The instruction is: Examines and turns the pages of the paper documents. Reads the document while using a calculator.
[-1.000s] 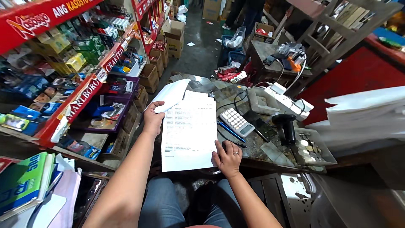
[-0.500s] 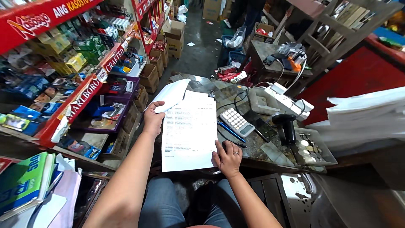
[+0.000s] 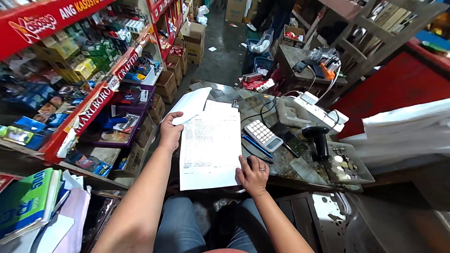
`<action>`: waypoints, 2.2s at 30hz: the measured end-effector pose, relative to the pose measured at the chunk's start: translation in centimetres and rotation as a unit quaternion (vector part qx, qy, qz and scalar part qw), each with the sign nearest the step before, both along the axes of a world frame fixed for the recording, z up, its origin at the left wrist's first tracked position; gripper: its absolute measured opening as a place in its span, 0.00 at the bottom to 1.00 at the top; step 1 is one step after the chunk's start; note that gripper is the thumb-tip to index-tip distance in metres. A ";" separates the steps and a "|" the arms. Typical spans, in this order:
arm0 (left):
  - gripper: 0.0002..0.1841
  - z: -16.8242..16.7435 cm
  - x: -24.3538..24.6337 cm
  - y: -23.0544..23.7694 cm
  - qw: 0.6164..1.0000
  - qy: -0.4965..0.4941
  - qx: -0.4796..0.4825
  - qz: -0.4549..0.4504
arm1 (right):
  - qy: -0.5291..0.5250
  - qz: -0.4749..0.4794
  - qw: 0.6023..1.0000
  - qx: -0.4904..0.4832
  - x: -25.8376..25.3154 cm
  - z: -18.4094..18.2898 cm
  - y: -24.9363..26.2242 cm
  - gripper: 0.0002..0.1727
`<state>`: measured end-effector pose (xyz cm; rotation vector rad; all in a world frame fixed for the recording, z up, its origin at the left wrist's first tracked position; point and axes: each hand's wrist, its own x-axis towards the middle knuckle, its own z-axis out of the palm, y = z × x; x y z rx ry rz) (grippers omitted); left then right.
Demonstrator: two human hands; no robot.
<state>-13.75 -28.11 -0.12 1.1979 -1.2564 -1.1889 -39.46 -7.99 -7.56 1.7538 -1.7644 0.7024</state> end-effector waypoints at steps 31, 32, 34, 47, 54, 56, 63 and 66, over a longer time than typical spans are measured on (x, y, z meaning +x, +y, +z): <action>0.29 0.0 -0.1 -0.1 1.000 -0.002 0.005 0.006 | -0.008 -0.002 1.000 0.003 -0.1 -0.2 0.0 0.34; 0.29 0.0 -0.1 -0.1 1.000 -0.001 0.005 0.007 | -0.007 -0.002 1.000 0.002 -0.1 -0.2 0.0 0.33; 0.28 0.1 -0.1 -0.1 1.000 -0.002 0.006 0.006 | -0.004 -0.004 1.000 0.001 -0.1 -0.2 0.0 0.33; 0.29 -0.3 -0.4 -0.8 0.999 0.035 0.004 0.003 | -0.282 -0.185 0.916 0.218 -5.8 11.2 -1.7 0.30; 0.30 -0.2 -0.6 -0.7 0.999 0.036 0.003 0.013 | -0.462 -0.199 0.844 0.185 -8.1 10.8 -4.1 0.35; 0.30 -0.2 -0.7 -0.7 0.999 0.042 0.006 0.015 | -0.528 -0.135 0.833 0.093 -8.8 10.5 -4.2 0.34; 0.30 -0.1 -0.7 -0.8 0.999 0.033 0.009 0.014 | -0.438 -0.043 0.895 0.069 -15.2 16.1 -5.5 0.15; 0.29 -0.4 -0.7 -0.9 0.999 0.032 0.001 0.014 | -0.373 0.021 0.895 0.244 -16.3 17.3 -7.4 0.15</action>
